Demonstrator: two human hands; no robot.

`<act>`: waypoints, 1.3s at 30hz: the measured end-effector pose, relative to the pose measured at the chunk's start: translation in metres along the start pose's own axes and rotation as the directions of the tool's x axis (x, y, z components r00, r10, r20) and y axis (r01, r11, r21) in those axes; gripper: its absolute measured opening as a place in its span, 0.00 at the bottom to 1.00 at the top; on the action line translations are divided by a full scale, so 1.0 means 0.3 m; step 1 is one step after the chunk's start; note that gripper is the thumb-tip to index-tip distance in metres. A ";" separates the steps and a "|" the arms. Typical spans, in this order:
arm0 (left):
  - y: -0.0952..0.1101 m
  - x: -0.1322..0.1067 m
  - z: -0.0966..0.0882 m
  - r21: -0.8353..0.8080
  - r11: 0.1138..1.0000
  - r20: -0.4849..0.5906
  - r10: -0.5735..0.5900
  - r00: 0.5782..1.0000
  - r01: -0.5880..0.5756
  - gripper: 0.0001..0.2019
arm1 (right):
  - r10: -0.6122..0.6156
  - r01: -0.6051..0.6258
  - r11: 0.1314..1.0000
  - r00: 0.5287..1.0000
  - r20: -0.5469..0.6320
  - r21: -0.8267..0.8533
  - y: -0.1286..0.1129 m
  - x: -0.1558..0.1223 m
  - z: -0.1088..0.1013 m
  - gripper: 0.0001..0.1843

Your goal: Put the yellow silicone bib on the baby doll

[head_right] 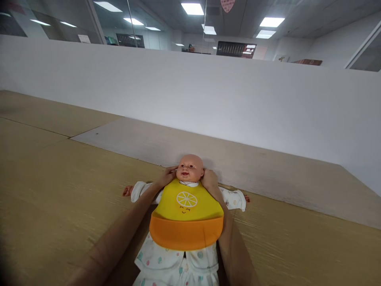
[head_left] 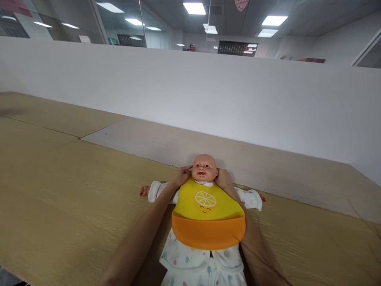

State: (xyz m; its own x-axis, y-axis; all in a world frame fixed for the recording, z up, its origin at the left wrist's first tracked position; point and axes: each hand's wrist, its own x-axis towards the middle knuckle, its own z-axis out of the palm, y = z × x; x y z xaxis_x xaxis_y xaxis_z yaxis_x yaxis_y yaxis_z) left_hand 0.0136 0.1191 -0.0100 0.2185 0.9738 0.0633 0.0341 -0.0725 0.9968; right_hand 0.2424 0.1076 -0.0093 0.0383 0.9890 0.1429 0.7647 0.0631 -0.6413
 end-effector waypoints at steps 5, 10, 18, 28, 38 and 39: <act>0.017 -0.008 0.006 0.051 0.998 -0.015 -0.042 0.999 0.043 0.20 | 0.073 -0.062 0.975 0.996 0.042 -0.215 -0.034 -0.014 -0.020 0.13; 0.010 -0.007 0.008 0.154 0.988 -0.051 -0.002 0.999 0.010 0.18 | 0.126 -0.116 0.943 0.992 0.011 -0.311 -0.070 -0.024 -0.038 0.14; -0.035 0.011 0.006 0.204 0.979 -0.222 0.031 0.974 0.016 0.07 | 0.171 -0.174 0.948 0.985 -0.034 -0.268 -0.021 -0.027 -0.032 0.16; -0.015 0.015 -0.001 0.085 0.990 -0.059 -0.109 0.992 0.113 0.09 | 0.127 -0.134 0.989 0.986 0.106 0.069 0.056 -0.077 -0.085 0.15; 0.011 -0.052 -0.027 0.356 0.933 -0.090 -0.010 0.996 0.042 0.11 | 0.119 -0.111 0.971 0.993 -0.025 0.210 0.032 -0.278 -0.213 0.12; 0.023 -0.081 -0.035 0.400 0.916 -0.111 0.038 0.993 0.010 0.13 | 0.101 -0.087 0.976 0.993 -0.063 0.198 0.022 -0.309 -0.228 0.11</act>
State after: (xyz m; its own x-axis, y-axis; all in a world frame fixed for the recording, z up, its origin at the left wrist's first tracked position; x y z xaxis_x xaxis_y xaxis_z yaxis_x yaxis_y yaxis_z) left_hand -0.0017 0.0973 -0.0042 0.1096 0.9883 0.1062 0.4239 -0.1431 0.8943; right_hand 0.2879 0.0072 0.0247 0.1558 0.9800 0.1242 0.6160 0.0019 -0.7877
